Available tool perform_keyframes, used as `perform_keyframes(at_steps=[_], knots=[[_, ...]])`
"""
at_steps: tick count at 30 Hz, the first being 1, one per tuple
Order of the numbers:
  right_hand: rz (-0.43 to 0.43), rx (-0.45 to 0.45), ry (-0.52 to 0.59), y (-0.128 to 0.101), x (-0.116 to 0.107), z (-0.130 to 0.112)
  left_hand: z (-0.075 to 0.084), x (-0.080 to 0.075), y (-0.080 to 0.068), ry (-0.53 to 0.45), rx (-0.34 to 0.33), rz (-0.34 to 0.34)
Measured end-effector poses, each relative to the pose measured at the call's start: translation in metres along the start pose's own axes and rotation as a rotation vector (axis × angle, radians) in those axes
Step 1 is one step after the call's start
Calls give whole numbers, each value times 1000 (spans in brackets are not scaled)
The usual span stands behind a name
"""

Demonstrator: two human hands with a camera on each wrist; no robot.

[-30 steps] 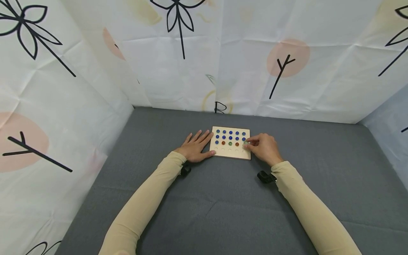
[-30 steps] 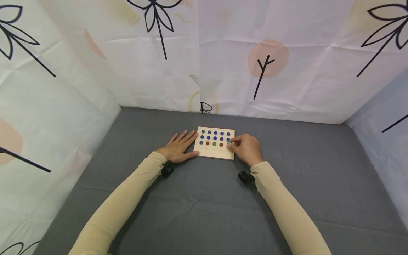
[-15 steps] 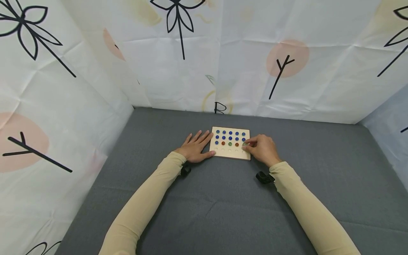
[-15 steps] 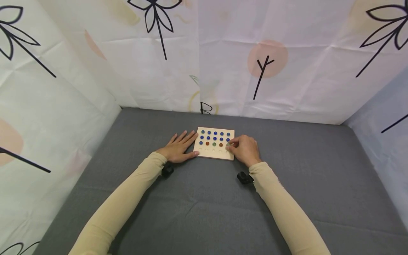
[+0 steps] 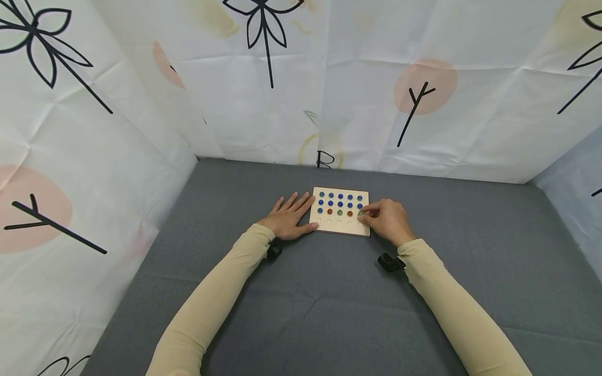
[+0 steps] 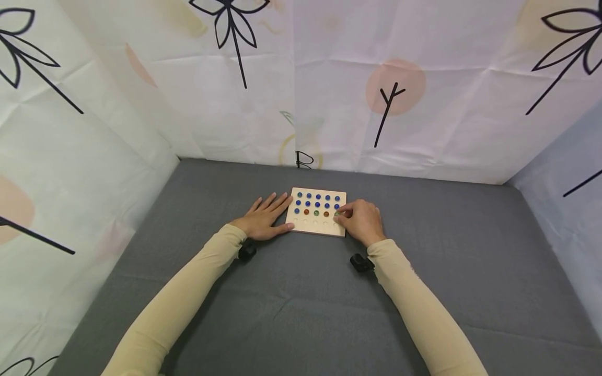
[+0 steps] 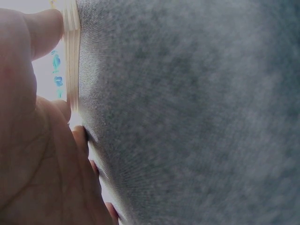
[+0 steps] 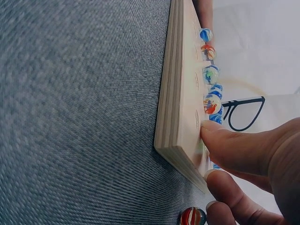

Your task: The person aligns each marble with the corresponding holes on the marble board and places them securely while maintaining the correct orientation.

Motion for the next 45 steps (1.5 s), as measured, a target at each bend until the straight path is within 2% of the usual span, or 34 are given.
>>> perform_keyframes(at_steps=[14, 21, 27, 33, 45], knots=[[10, -8, 6, -3, -2, 0, -7, 5, 6, 9, -22, -11], [19, 9, 18, -6, -7, 4, 0, 0, 1, 13, -3, 2], [36, 21, 15, -9, -12, 9, -6, 4, 5, 18, -14, 4], [62, 19, -6, -14, -18, 14, -1, 1, 2, 5, 4, 7], [92, 19, -15, -25, -26, 31, -11, 8, 12, 0, 0, 12]])
Point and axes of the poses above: each hand's wrist, its own y-axis towards the middle knuckle, its own x-axis out of the palm, z = x × y, the point moved 9 cm from there along y, towards the middle knuckle, and after that the axes turned 8 degrees about -y, right-handed, at the moved point
